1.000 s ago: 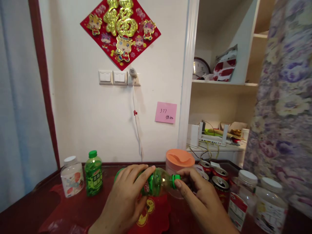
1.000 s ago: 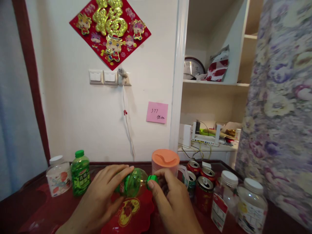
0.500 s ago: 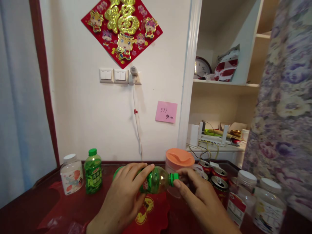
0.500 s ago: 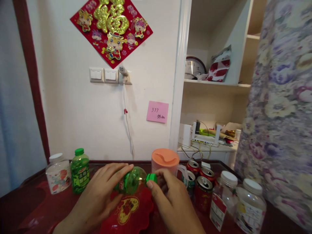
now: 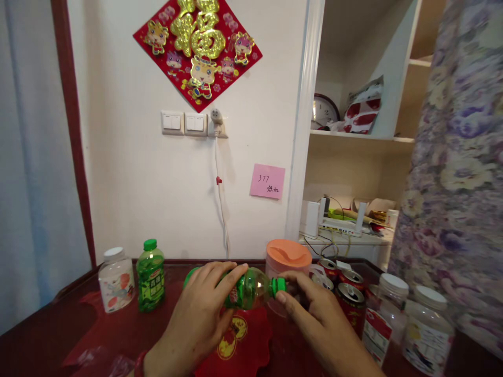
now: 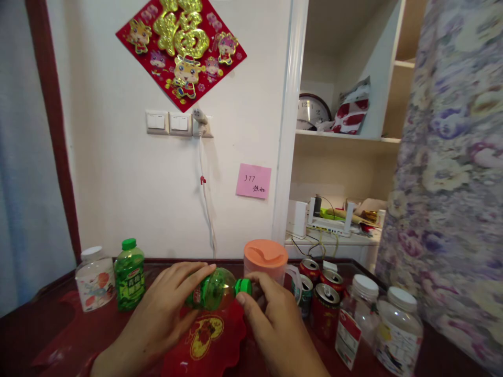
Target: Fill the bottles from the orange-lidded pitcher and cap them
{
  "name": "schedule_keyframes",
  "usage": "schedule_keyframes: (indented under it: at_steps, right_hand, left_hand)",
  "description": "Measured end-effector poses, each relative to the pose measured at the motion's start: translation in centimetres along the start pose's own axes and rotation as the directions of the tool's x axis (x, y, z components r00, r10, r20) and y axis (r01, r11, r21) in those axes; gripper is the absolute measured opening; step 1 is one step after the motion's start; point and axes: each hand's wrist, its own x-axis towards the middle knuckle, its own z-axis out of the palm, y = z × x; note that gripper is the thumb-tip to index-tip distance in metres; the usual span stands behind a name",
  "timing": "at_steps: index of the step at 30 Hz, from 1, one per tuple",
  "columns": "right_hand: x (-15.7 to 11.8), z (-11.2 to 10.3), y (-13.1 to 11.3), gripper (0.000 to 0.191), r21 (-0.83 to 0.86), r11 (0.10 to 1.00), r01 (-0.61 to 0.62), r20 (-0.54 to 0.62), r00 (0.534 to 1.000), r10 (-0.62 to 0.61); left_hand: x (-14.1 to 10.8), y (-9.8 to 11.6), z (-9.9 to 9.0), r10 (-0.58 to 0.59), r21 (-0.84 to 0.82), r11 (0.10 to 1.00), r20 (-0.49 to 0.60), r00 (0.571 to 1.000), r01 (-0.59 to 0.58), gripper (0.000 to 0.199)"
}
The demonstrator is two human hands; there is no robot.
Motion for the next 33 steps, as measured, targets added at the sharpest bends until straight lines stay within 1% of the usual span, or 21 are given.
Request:
schedule_keyframes:
  at_steps: [1,4,5,8,10,12,14,16,18,19,21,23,24,25,28,30,31,33]
  right_hand:
    - [0.0,0.1,0.1,0.024,0.010,1.000,0.009,-0.011,1.000,-0.008]
    - [0.0,0.2,0.4,0.040,0.009,1.000,0.006,-0.065,0.998,-0.006]
    - [0.0,0.2,0.4,0.041,0.001,1.000,-0.004,-0.071,0.997,0.004]
    - [0.0,0.1,-0.1,0.027,-0.016,1.000,-0.017,-0.042,0.999,0.016]
    - [0.0,0.0,-0.4,0.026,-0.013,1.000,-0.010,-0.027,1.000,0.010]
    - [0.1,-0.1,-0.5,0.022,-0.016,1.000,0.013,-0.056,0.998,-0.014]
    - [0.0,-0.2,-0.2,0.023,-0.042,0.998,0.049,-0.123,0.991,-0.054]
    - [-0.1,-0.3,0.0,0.026,-0.072,0.993,0.089,-0.197,0.975,-0.102]
    - [-0.2,-0.4,0.0,0.026,-0.074,0.990,0.119,-0.236,0.963,-0.133]
    - [-0.2,-0.5,-0.1,0.026,-0.065,0.989,0.133,-0.239,0.960,-0.145]
    - [-0.3,-0.5,-0.9,0.026,-0.046,0.986,0.163,-0.233,0.958,-0.170]
    - [-0.2,-0.5,-2.2,0.025,-0.042,0.980,0.193,-0.203,0.959,-0.197]
    - [-0.2,-0.5,-2.9,0.024,-0.042,0.977,0.208,-0.171,0.962,-0.212]
    - [-0.2,-0.5,-3.7,0.023,-0.046,0.974,0.221,-0.124,0.966,-0.225]
    - [-0.6,-0.5,-5.5,0.023,-0.085,0.968,0.235,0.064,0.971,-0.230]
    - [-1.4,-0.4,-5.8,0.024,-0.152,0.968,0.201,0.183,0.968,-0.172]
    - [-2.0,-0.3,-5.5,0.023,-0.196,0.967,0.164,0.233,0.966,-0.116]
    - [-3.2,0.1,-4.1,0.022,-0.290,0.954,0.078,0.306,0.952,0.016]
  left_hand:
    - [0.0,0.0,0.0,-0.001,-0.002,1.000,0.001,1.000,0.001,0.072]
    - [0.0,-0.1,0.0,-0.007,-0.008,1.000,-0.002,1.000,0.007,0.073]
    - [0.0,-0.1,0.0,-0.008,-0.009,1.000,-0.002,1.000,0.008,0.073]
    - [0.0,0.0,0.0,-0.004,-0.014,1.000,0.002,1.000,0.004,0.073]
    - [0.0,-0.1,0.2,0.000,-0.019,1.000,0.009,1.000,0.000,0.074]
    - [0.0,-0.3,0.3,-0.008,-0.028,1.000,0.014,1.000,0.008,0.074]
    - [0.1,-0.5,0.3,-0.030,-0.056,0.998,0.021,0.999,0.031,0.073]
    - [0.2,-0.6,0.1,-0.062,-0.130,0.989,0.034,0.997,0.066,0.071]
    - [0.5,-0.6,-0.1,-0.123,-0.264,0.955,0.052,0.991,0.133,0.066]
    - [0.6,-0.5,-0.1,-0.169,-0.349,0.919,0.073,0.983,0.184,0.063]
    - [0.8,-0.4,0.0,-0.268,-0.523,0.798,0.135,0.954,0.299,0.060]
    - [0.9,-0.4,0.5,-0.329,-0.641,0.660,0.221,0.918,0.391,0.061]
    - [0.8,-0.5,0.9,-0.335,-0.671,0.613,0.258,0.906,0.418,0.062]
    - [0.7,-0.7,1.5,-0.330,-0.687,0.584,0.285,0.900,0.432,0.063]
    - [0.1,-1.6,3.3,-0.301,-0.705,0.548,0.336,0.893,0.450,0.064]
    - [-0.3,-2.3,4.5,-0.297,-0.721,0.515,0.357,0.886,0.464,0.064]
    - [-0.5,-2.7,5.0,-0.300,-0.730,0.493,0.368,0.880,0.474,0.064]
    - [-0.8,-3.3,5.8,-0.313,-0.750,0.443,0.383,0.869,0.491,0.064]
